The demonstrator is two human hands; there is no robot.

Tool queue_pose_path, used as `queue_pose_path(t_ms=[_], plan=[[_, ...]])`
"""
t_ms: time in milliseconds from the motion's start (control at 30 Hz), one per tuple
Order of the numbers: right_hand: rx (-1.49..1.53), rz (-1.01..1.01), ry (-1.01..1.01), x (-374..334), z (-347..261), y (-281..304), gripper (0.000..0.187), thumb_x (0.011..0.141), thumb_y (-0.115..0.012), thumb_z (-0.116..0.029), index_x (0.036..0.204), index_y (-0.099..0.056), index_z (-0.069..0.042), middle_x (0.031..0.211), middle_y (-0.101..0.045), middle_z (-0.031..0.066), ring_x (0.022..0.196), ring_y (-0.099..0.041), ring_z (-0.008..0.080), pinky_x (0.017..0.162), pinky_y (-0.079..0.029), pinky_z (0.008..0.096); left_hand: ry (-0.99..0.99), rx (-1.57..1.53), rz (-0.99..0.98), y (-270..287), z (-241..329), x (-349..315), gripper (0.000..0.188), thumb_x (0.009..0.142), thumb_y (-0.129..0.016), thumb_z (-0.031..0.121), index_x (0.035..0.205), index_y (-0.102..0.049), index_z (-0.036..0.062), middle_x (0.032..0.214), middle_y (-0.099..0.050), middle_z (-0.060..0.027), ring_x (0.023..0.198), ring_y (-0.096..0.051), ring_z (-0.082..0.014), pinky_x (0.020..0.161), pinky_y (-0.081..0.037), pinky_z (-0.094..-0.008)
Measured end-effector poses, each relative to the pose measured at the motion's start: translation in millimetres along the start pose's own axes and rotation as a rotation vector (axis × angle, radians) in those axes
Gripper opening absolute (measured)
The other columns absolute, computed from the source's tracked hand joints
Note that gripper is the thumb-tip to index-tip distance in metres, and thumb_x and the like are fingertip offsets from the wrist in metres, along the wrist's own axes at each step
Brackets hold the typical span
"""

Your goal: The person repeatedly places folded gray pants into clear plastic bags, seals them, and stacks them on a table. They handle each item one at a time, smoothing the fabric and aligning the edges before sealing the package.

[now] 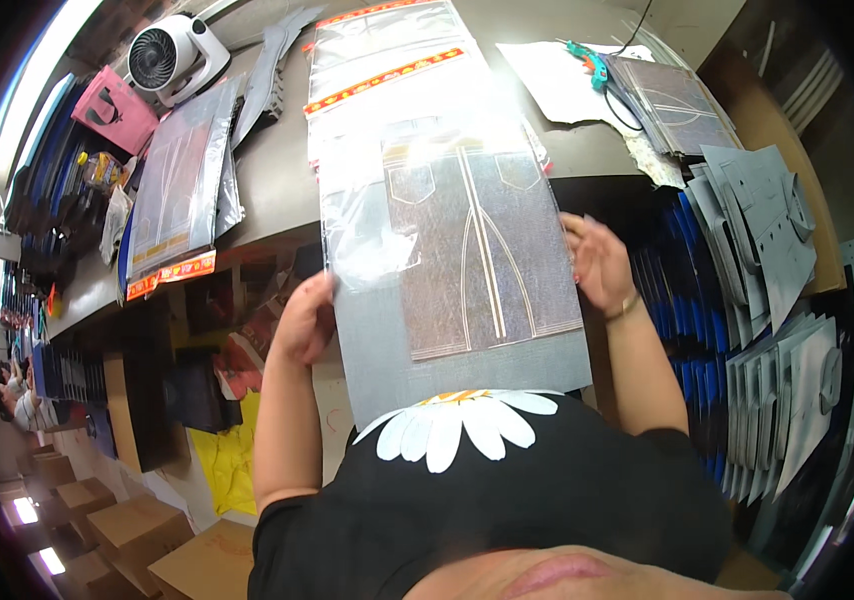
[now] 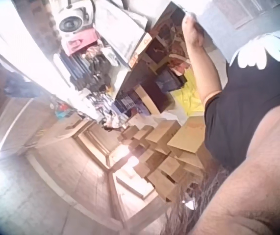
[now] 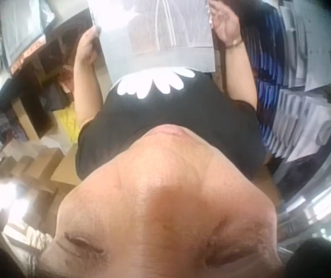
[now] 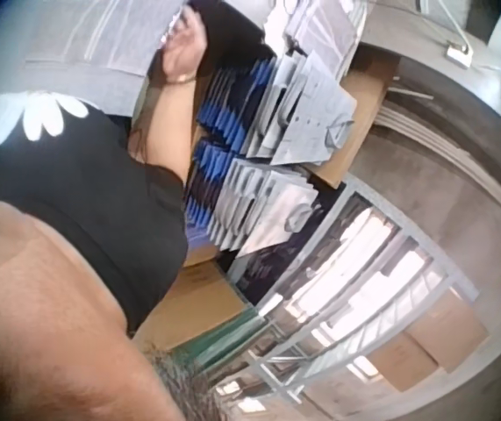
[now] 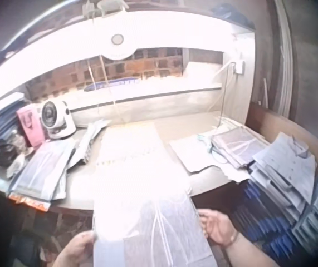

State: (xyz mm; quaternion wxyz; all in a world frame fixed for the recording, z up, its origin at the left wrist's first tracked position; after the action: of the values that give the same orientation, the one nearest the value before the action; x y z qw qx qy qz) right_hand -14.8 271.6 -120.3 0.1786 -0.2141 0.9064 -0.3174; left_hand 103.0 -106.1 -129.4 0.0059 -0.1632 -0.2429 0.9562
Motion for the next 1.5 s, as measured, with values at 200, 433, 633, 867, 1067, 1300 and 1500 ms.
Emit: queue_pose_path(t_ms=[200,433,633,867,1067,1300,1500], plan=[[-0.304,0.038,0.018,76.0,-10.0,-23.0,0.036,0.095,-0.048,-0.017,0.121,-0.049,0.008,0.105,-0.065,0.0159,0.087,-0.067,0.0188,0.079,-0.055,0.0292,-0.075,0.132,0.237,-27.5,44.1,40.9,0.034,0.097,-0.049,0.028,0.114,-0.058,-0.0001,0.1,-0.065,-0.0039,0.085,-0.061,-0.0094,0.077,-0.048,-0.0238],[-0.006,-0.099,0.014,62.1,-17.6,-45.4,0.029,0.093,-0.052,-0.011,0.117,-0.054,0.005,0.105,-0.065,0.014,0.088,-0.066,0.0186,0.078,-0.054,0.0298,-0.306,0.05,0.124,-46.3,75.2,18.1,0.037,0.094,-0.051,0.012,0.128,-0.047,-0.0022,0.113,-0.061,-0.0079,0.096,-0.061,-0.0134,0.085,-0.048,-0.0272],[-0.022,-0.019,-0.066,58.2,1.4,-29.6,0.026,0.091,-0.054,-0.007,0.114,-0.055,0.004,0.104,-0.065,0.0131,0.09,-0.066,0.0195,0.08,-0.055,0.0323,-0.123,-0.148,0.121,-22.5,52.5,39.3,0.041,0.096,-0.046,0.015,0.134,-0.04,-0.001,0.118,-0.059,-0.01,0.105,-0.058,-0.0155,0.091,-0.046,-0.0287],[0.243,0.041,-0.153,71.8,32.5,-3.2,0.029,0.093,-0.048,-0.011,0.119,-0.052,0.002,0.112,-0.063,0.0152,0.095,-0.065,0.0263,0.085,-0.053,0.0384,-0.422,0.196,0.399,8.6,25.6,82.7,0.056,0.095,-0.048,0.018,0.144,-0.026,0.0012,0.101,-0.064,-0.0101,0.088,-0.062,-0.0185,0.079,-0.05,-0.0306],[0.294,0.031,-0.144,73.4,24.5,3.9,0.032,0.094,-0.047,-0.013,0.123,-0.051,0.002,0.116,-0.061,0.0159,0.102,-0.063,0.0281,0.09,-0.051,0.0417,-0.123,1.448,0.684,6.5,69.8,106.8,0.076,0.081,-0.068,0.028,0.143,-0.03,0.0078,0.088,-0.064,-0.0175,0.082,-0.063,-0.0313,0.075,-0.05,-0.0388],[0.247,-0.045,0.125,57.2,-9.4,-11.4,0.033,0.094,-0.046,-0.012,0.125,-0.05,0.001,0.119,-0.06,0.0146,0.105,-0.061,0.0277,0.092,-0.049,0.041,-0.341,1.789,0.754,17.1,87.5,108.7,0.078,0.073,-0.074,0.042,0.138,-0.04,0.0146,0.109,-0.057,-0.0097,0.097,-0.059,-0.0273,0.076,-0.05,-0.0392],[0.418,-0.202,0.271,33.3,-14.3,29.7,0.043,0.095,-0.044,-0.021,0.135,-0.044,-0.003,0.139,-0.045,0.0159,0.128,-0.042,0.0341,0.108,-0.031,0.0512,-0.483,1.492,0.516,28.6,79.3,105.1,0.044,0.078,-0.072,0.027,0.118,-0.061,0.0108,0.083,-0.06,-0.0105,0.077,-0.06,-0.0263,0.07,-0.048,-0.0387]])
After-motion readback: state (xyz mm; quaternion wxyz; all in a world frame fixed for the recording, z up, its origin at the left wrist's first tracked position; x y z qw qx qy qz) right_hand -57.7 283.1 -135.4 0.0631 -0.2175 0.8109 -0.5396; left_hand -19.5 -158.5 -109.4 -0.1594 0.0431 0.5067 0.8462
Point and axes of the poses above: each hand's wrist, its own x-axis towards the middle knuckle, its own y-axis out of the back of the hand, z = x × y, the point moved 2 cm from there along x, towards the middle knuckle
